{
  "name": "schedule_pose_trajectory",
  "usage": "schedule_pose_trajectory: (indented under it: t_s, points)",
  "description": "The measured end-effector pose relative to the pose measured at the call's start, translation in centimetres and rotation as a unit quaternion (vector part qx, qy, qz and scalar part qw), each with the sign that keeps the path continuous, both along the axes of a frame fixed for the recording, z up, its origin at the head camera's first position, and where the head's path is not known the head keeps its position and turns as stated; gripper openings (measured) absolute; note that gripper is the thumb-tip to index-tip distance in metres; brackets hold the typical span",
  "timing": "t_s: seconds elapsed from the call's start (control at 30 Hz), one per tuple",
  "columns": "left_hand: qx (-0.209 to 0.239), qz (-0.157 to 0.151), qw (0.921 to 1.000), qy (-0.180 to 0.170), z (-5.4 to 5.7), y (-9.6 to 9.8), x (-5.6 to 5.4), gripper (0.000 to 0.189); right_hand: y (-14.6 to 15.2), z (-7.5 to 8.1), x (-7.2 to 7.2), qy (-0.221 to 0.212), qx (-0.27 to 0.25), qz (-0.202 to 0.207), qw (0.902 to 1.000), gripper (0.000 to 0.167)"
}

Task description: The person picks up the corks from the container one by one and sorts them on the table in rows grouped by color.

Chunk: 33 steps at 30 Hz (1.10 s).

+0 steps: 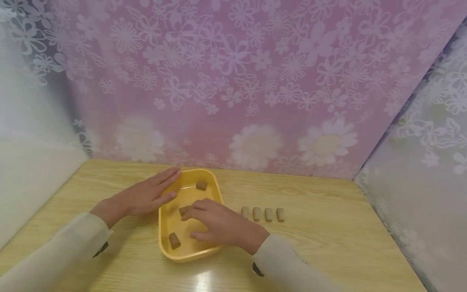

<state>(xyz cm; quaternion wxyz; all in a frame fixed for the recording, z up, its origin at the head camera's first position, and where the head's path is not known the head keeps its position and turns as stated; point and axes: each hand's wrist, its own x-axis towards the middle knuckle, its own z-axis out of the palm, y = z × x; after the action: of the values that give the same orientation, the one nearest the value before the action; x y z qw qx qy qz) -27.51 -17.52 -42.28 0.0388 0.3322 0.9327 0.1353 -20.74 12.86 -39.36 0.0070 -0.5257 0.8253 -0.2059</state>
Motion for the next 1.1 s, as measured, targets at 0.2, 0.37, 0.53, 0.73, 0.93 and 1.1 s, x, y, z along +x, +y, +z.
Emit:
schedule_pose_trajectory:
  t_s: [0.2, 0.37, 0.53, 0.73, 0.93, 1.1]
  points:
    - [0.002, 0.003, 1.0000, 0.001, 0.1, 0.1, 0.1, 0.081, -1.7, -0.8, 0.1, -0.013, 0.054, 0.004, 0.9984, 0.031]
    - [-0.002, 0.004, 1.0000, 0.002, 0.1, 0.1, 0.1, 0.081, -2.6, -1.4, 0.1, -0.005, 0.074, 0.018, 0.9971, 0.029]
    - [0.001, 0.000, 1.0000, 0.006, 0.0, 0.1, 0.0, 0.080, -3.2, -1.7, -0.1, 0.000, 0.079, 0.042, 0.9960, 0.030]
    - [-0.004, 0.004, 1.0000, 0.003, 0.0, 0.0, 0.0, 0.080, -3.8, -1.8, -0.4, 0.021, 0.077, 0.082, 0.9935, 0.030]
    - [-0.003, 0.004, 1.0000, 0.005, -0.1, 0.0, -0.1, 0.080, -4.4, -2.0, -0.6, 0.016, 0.076, 0.088, 0.9931, 0.027]
    - [0.001, 0.005, 1.0000, 0.001, 0.0, 0.1, 0.0, 0.080, -4.6, -1.9, -0.5, -0.011, 0.118, 0.038, 0.9922, 0.024]
